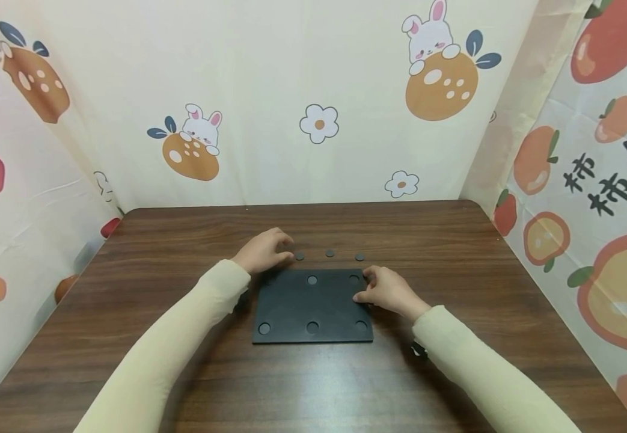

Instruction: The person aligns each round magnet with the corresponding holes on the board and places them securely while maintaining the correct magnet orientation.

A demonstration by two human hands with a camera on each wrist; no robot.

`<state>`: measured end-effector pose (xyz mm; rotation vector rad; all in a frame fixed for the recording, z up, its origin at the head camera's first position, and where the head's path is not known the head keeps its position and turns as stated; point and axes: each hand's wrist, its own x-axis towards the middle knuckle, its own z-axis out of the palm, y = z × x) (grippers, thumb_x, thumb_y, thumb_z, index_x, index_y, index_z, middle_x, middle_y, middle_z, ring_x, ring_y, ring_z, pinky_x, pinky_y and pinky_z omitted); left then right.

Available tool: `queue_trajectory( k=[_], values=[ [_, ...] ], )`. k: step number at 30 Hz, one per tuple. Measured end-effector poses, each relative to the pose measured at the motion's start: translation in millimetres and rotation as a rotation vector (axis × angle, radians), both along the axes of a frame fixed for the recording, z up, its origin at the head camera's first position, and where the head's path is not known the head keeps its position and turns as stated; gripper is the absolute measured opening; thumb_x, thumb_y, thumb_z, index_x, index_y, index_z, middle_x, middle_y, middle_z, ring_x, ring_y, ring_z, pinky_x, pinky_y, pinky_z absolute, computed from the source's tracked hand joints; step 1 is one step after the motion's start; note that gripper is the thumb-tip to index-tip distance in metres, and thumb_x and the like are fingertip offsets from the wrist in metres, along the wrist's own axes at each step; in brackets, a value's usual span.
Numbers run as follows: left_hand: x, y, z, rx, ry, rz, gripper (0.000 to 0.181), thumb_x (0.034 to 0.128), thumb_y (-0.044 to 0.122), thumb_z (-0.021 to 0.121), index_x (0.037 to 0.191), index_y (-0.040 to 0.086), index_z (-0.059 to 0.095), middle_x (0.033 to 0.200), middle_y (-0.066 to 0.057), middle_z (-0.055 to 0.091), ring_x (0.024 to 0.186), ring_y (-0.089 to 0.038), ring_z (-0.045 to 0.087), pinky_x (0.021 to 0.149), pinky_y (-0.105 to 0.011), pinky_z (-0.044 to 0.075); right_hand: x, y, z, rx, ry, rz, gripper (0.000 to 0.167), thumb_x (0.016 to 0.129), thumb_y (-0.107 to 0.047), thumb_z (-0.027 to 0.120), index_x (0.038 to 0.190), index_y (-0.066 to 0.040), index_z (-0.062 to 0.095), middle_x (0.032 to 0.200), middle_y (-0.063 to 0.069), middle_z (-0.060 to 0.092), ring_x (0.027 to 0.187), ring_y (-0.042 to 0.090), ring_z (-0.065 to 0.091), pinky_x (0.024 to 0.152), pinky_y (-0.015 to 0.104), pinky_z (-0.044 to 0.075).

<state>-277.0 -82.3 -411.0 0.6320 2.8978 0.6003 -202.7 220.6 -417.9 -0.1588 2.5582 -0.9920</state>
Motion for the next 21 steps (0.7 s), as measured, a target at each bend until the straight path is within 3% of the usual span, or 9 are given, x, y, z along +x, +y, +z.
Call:
queue_trajectory(
  k=[6,11,21],
  values=[
    [-3.4,5.7,0.9,-0.044,-0.024,-0.003,0.041,0.0944,0.031,0.066,0.131,0.013,0.062,0.127,-0.005,0.058,0.116,-0.021,0.060,0.097,-0.038,0.051,0.1,-0.1,0.4,0.007,-0.003,-0.001,0.073,0.085,-0.029,0.077,0.142,0.000,0.043,0.076,0.005,0.059,0.065,0.018,0.055,0.058,0.032,0.043],
    [-4.5,9.3,-0.2,-0.081,-0.041,-0.028,0.034,0.0954,0.031,0.065,0.125,0.014,0.066,0.122,-0.005,0.059,0.105,-0.020,0.061,0.093,-0.037,0.051,0.1,-0.6,0.3,0.008,0.002,-0.003,0.073,0.085,-0.029,0.077,0.142,0.000,0.044,0.076,0.005,0.058,0.064,0.018,0.055,0.058,0.032,0.043],
    [-7.6,14.3,-2.9,-0.114,-0.019,-0.076,0.024,0.0958,0.029,0.065,0.115,0.016,0.070,0.115,-0.004,0.061,0.094,-0.017,0.059,0.085,-0.035,0.052,1.0,-0.2,0.5,0.007,0.002,-0.006,0.073,0.084,-0.029,0.078,0.142,0.000,0.044,0.078,0.006,0.058,0.065,0.019,0.055,0.058,0.032,0.044]
  ],
)
